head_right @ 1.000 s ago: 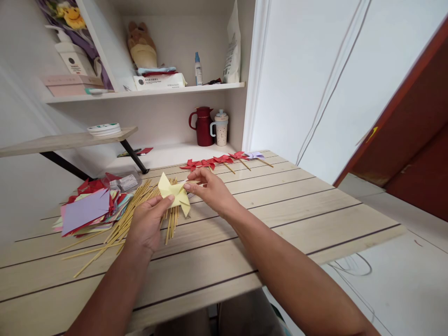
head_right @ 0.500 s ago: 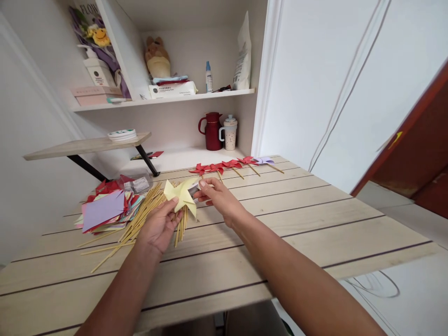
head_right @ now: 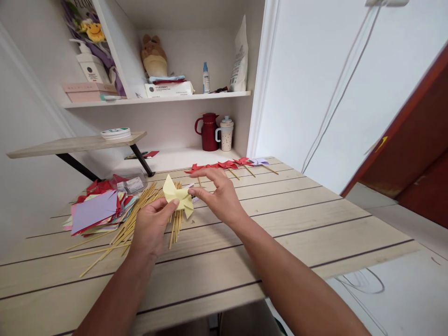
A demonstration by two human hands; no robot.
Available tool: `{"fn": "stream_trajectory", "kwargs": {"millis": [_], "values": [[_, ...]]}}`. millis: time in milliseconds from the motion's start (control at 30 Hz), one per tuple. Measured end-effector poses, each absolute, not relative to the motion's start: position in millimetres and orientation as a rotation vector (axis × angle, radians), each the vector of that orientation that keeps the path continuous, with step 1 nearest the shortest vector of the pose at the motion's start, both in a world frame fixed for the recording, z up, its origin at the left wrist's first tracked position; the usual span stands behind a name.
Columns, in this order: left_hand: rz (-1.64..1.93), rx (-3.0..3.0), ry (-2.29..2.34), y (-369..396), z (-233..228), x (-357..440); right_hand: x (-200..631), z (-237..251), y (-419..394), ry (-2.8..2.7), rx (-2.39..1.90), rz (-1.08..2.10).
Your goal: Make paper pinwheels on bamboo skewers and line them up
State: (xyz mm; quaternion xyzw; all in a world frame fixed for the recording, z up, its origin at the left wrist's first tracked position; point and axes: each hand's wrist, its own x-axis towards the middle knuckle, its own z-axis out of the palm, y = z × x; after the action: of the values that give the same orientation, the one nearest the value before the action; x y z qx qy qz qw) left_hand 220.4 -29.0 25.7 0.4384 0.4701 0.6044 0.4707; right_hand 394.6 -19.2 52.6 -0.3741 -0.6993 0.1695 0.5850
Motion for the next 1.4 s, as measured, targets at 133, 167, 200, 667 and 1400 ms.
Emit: {"fn": "stream_trajectory", "kwargs": {"millis": [133,167,200,667,1400], "values": [[1.436,1.073,1.133,-28.7,25.2,219.9,390.7,48.4,-17.4,-1.657,-0.836,0.501],[1.42,1.092,1.136,-28.9,25.3,220.0,389.5,47.1,-17.1,-1.648,-0.836,0.556],[1.4,1.12,1.147,-29.1,25.5,220.1,388.8,46.3,-17.0,-1.625,-0.84,0.615],[1.384,1.579,1.29,-27.6,22.8,220.1,406.5,42.7,-3.4,-1.711,-1.049,0.972],[1.305,1.265,1.22,-30.4,24.8,222.5,401.7,43.9,-6.4,-1.618,-1.078,0.978]]}}
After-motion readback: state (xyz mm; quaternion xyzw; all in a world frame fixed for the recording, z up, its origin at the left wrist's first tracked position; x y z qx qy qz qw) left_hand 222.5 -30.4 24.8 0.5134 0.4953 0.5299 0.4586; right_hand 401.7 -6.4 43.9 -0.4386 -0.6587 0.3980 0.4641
